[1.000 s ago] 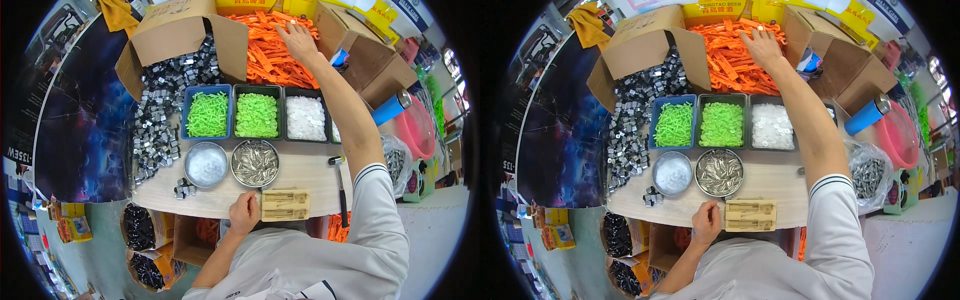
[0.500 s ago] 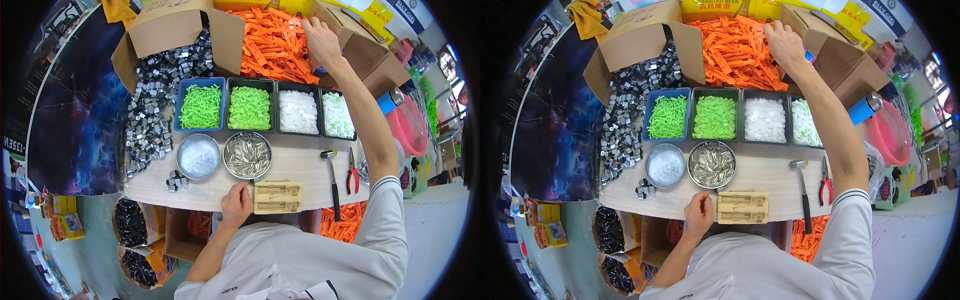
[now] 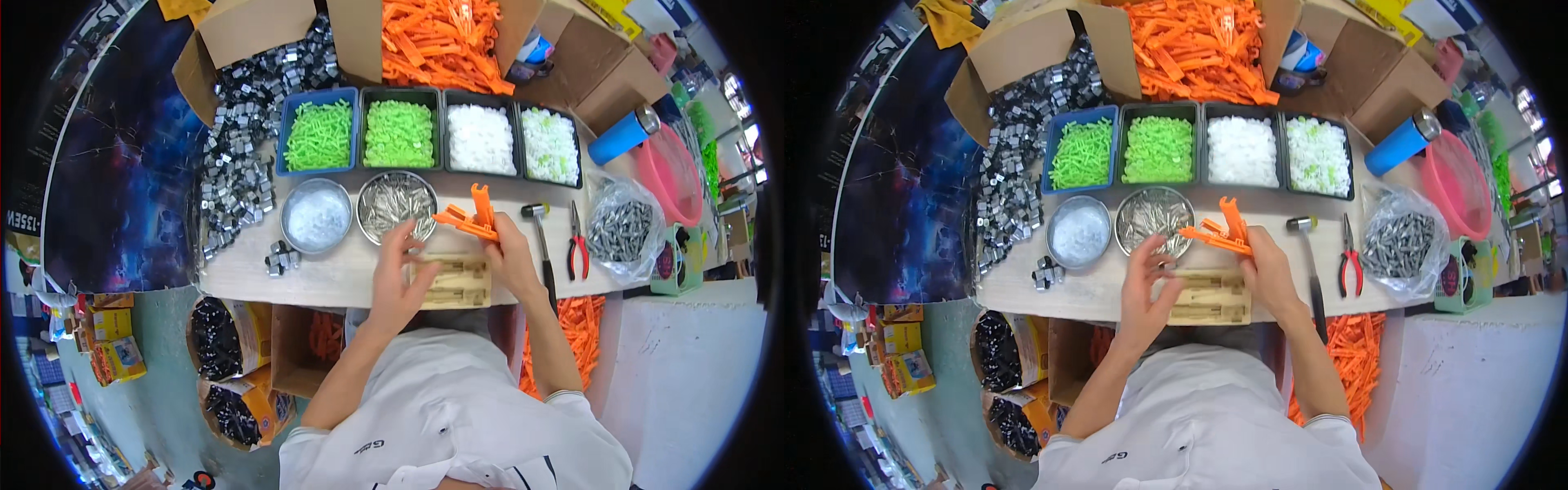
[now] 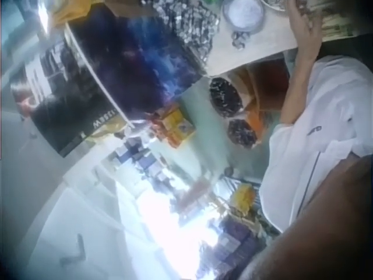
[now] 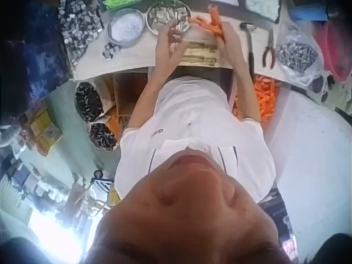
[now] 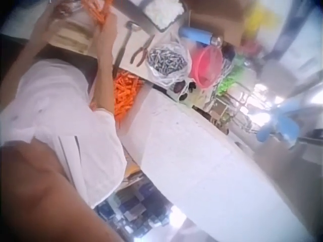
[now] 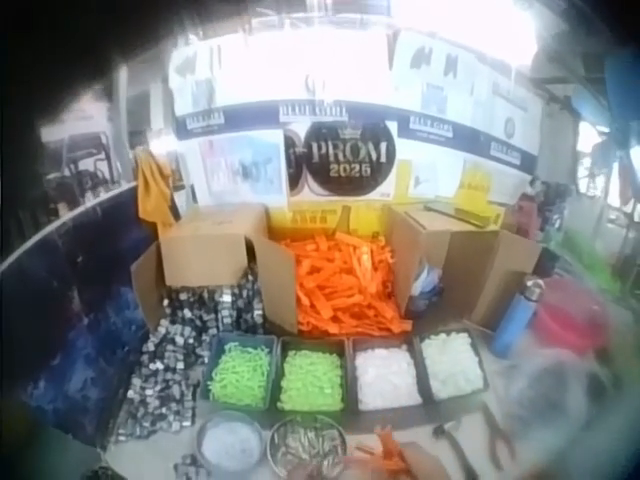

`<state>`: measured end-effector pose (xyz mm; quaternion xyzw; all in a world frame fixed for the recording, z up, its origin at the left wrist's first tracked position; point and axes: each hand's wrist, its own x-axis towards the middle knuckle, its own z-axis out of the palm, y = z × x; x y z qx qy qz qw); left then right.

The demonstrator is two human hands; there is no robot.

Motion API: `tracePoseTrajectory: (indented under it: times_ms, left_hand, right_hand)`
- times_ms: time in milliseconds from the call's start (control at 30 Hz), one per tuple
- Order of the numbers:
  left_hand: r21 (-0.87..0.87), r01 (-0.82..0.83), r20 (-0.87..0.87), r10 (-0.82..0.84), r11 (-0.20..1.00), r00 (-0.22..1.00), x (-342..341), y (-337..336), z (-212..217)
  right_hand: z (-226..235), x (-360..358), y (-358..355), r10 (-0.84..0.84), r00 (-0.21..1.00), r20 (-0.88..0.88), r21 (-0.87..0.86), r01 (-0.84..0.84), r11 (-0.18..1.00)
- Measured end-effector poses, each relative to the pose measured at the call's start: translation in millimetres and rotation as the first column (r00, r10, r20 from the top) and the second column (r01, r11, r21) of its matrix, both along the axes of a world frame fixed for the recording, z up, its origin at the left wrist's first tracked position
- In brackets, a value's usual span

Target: Assemble small plastic and metal components into orange housings using a wooden jig and hand tools.

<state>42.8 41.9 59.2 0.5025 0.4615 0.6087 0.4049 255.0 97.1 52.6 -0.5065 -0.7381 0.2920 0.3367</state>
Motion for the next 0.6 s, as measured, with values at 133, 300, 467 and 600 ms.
tracePoseTrajectory:
  times_ms: [133,300,467,600]
  left_hand:
    - [-0.023,0.243,-0.227,-0.242,0.97,0.944,17,34,3]
    - [-0.047,0.197,-0.258,-0.203,0.979,0.945,27,43,-6]
    - [-0.198,0.141,0.088,-0.126,0.97,0.988,20,31,-10]
    - [-0.145,0.025,0.21,0.006,0.989,0.978,8,15,-3]
  right_hand:
    - [-19,6,-15,-0.054,0.995,0.085,0.083,0.047,0.995]
    - [-26,9,-7,-0.201,0.98,-0.002,0.226,0.196,0.954]
    - [-30,3,9,-0.14,0.981,-0.137,-0.166,0.117,0.979]
    - [-20,-1,2,-0.226,0.911,-0.344,-0.092,0.207,0.974]
